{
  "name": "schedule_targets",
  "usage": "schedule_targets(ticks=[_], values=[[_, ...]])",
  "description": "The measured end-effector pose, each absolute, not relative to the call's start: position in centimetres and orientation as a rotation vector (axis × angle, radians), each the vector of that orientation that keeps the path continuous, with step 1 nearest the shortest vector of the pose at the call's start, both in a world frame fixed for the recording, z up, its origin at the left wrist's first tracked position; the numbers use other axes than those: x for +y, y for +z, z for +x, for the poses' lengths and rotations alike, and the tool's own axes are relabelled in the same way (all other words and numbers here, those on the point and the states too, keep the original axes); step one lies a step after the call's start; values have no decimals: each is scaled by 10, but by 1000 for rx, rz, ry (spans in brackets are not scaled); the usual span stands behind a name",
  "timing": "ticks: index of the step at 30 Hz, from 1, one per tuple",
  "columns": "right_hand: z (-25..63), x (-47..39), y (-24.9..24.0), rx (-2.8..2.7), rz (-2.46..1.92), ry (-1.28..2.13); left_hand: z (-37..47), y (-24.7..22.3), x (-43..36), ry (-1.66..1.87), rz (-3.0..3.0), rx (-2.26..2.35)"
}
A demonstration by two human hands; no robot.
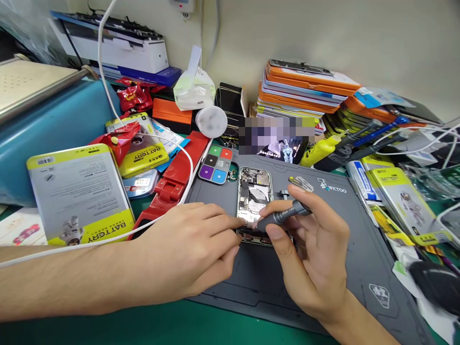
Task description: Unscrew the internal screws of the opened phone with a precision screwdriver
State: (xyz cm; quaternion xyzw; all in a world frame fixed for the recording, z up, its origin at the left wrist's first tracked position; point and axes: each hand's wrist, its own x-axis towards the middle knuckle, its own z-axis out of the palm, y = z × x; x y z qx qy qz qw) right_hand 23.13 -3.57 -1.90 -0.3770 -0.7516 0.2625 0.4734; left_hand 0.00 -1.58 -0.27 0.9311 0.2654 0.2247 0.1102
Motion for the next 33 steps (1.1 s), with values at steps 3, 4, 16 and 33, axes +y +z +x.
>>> schedule_targets(ticks=[3, 4, 16, 33], values=[[230, -36, -20, -1858, -894, 675, 0, -2, -17, 718, 2679, 781], [230, -36, -21, -1869, -886, 674, 0, -1, -17, 719, 2676, 782], [231, -35, -22, -1870, -852, 699, 1, -1, -17, 713, 2698, 802], [233, -32, -18, -2109, -786, 472, 2, -6, -18, 754, 2703, 800]])
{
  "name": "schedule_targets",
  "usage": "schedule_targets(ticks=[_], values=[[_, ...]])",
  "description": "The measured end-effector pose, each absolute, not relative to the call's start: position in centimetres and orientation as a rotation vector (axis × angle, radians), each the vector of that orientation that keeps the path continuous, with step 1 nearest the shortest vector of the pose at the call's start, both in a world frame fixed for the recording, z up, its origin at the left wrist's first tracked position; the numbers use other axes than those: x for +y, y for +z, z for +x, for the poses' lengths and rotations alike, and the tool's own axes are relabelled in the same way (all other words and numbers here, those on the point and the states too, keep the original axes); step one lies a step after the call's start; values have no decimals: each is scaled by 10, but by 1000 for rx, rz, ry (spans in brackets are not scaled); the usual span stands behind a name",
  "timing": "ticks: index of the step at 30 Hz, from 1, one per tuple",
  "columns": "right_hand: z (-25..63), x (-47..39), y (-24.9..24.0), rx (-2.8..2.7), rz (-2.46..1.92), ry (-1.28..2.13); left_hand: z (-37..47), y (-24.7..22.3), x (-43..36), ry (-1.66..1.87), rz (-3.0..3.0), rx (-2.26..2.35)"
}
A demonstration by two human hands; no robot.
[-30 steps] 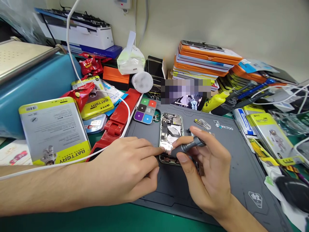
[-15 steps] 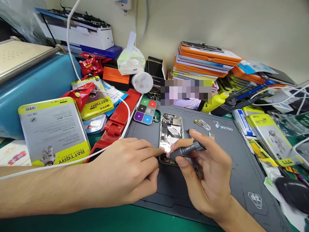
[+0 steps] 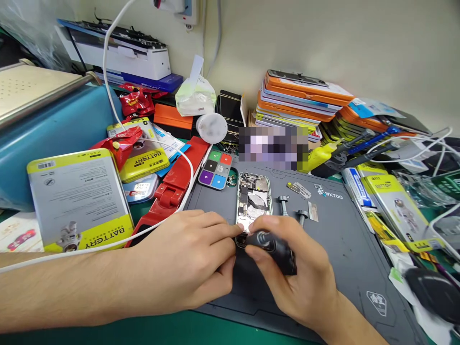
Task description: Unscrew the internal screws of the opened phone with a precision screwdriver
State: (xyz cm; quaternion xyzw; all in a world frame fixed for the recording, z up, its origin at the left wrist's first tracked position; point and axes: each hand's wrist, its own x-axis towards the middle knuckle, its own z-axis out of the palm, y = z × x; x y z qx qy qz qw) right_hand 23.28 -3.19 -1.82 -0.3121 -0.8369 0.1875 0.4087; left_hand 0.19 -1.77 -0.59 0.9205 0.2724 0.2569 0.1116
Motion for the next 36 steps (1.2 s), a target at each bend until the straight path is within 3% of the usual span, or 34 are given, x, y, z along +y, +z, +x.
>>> schedule_targets(ticks=[4, 17, 36], values=[[231, -29, -11, -2228, -733, 309, 1, -7, -19, 748, 2666, 793], [239, -31, -8, -2208, -662, 452, 2, -7, -18, 738, 2685, 792], [236, -33, -10, -2193, -735, 342, 2, -6, -18, 672, 2690, 793]])
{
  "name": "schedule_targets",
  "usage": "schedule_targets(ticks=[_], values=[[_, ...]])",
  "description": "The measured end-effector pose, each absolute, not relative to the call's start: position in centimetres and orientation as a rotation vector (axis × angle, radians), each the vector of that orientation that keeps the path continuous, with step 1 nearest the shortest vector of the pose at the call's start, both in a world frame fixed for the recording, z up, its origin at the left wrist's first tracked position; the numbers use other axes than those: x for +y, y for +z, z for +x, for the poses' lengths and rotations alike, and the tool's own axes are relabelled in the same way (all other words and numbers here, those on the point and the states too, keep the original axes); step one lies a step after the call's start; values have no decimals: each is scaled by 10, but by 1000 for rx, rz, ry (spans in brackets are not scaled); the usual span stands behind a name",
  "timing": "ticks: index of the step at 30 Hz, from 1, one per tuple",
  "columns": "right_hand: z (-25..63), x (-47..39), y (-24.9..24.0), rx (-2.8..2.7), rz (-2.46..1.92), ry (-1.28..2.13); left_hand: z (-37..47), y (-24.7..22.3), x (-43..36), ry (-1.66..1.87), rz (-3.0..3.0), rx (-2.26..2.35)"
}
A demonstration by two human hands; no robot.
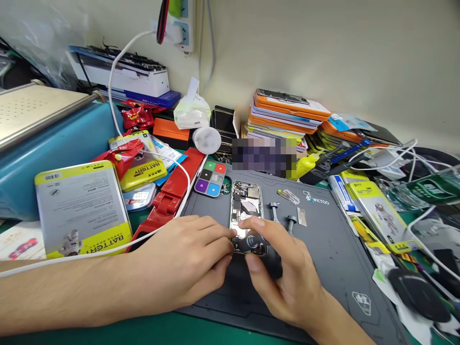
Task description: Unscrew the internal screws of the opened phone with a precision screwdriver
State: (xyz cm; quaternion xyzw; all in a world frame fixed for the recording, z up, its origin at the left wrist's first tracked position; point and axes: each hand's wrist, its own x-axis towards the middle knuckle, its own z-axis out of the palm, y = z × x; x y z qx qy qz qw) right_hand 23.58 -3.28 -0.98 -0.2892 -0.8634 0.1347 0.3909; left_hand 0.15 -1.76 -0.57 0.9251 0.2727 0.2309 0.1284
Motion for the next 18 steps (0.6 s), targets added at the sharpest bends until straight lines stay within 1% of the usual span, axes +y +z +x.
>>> schedule_targets(ticks=[8, 11, 14, 18], values=[[235, -35, -12, -2178, -751, 297, 1, -4, -17, 664, 2702, 779], [234, -36, -16, -2129, -816, 330, 1, -3, -17, 651, 2711, 794], [232, -40, -16, -1943, -901, 515, 1, 0, -17, 613, 2680, 821], [226, -40, -5, -1541, -956, 816, -1, 2, -17, 537, 2618, 882]])
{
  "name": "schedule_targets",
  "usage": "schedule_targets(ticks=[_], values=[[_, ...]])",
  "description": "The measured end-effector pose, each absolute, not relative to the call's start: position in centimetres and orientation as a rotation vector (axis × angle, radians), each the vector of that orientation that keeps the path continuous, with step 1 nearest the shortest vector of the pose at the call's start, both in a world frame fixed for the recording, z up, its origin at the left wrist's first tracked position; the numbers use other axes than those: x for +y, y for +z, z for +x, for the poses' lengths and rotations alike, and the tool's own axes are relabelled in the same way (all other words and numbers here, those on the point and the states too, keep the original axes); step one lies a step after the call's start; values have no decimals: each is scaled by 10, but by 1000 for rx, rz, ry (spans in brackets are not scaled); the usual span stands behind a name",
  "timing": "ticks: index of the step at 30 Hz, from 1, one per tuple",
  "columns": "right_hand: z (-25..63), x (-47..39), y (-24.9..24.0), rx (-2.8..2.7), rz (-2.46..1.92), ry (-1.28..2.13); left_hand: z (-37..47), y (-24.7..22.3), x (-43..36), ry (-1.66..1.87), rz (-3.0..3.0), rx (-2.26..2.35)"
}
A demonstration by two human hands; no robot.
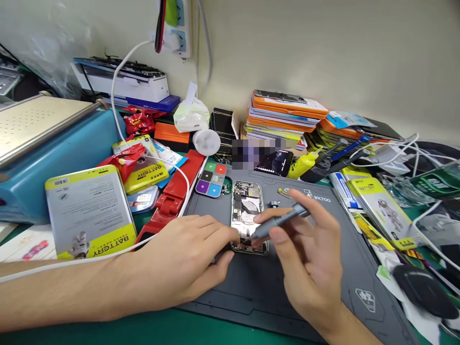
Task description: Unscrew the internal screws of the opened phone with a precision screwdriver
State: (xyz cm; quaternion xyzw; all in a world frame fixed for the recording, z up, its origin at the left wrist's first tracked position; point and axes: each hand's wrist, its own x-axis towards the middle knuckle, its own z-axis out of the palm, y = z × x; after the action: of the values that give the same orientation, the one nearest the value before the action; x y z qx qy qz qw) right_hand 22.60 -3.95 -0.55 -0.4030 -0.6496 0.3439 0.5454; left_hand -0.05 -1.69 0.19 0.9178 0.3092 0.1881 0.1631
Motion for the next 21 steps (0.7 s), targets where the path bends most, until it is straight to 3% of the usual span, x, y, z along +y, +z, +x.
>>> schedule_targets(ticks=[11, 16, 21], values=[[224, -29, 0, -1128, -946, 1320, -5, -6, -11, 568, 2670, 842], [223, -30, -1, -1173, -952, 1299, -4, -7, -11, 652, 2710, 770], [228, -34, -9, -1503, -984, 991, -6, -9, -12, 670, 2744, 773]])
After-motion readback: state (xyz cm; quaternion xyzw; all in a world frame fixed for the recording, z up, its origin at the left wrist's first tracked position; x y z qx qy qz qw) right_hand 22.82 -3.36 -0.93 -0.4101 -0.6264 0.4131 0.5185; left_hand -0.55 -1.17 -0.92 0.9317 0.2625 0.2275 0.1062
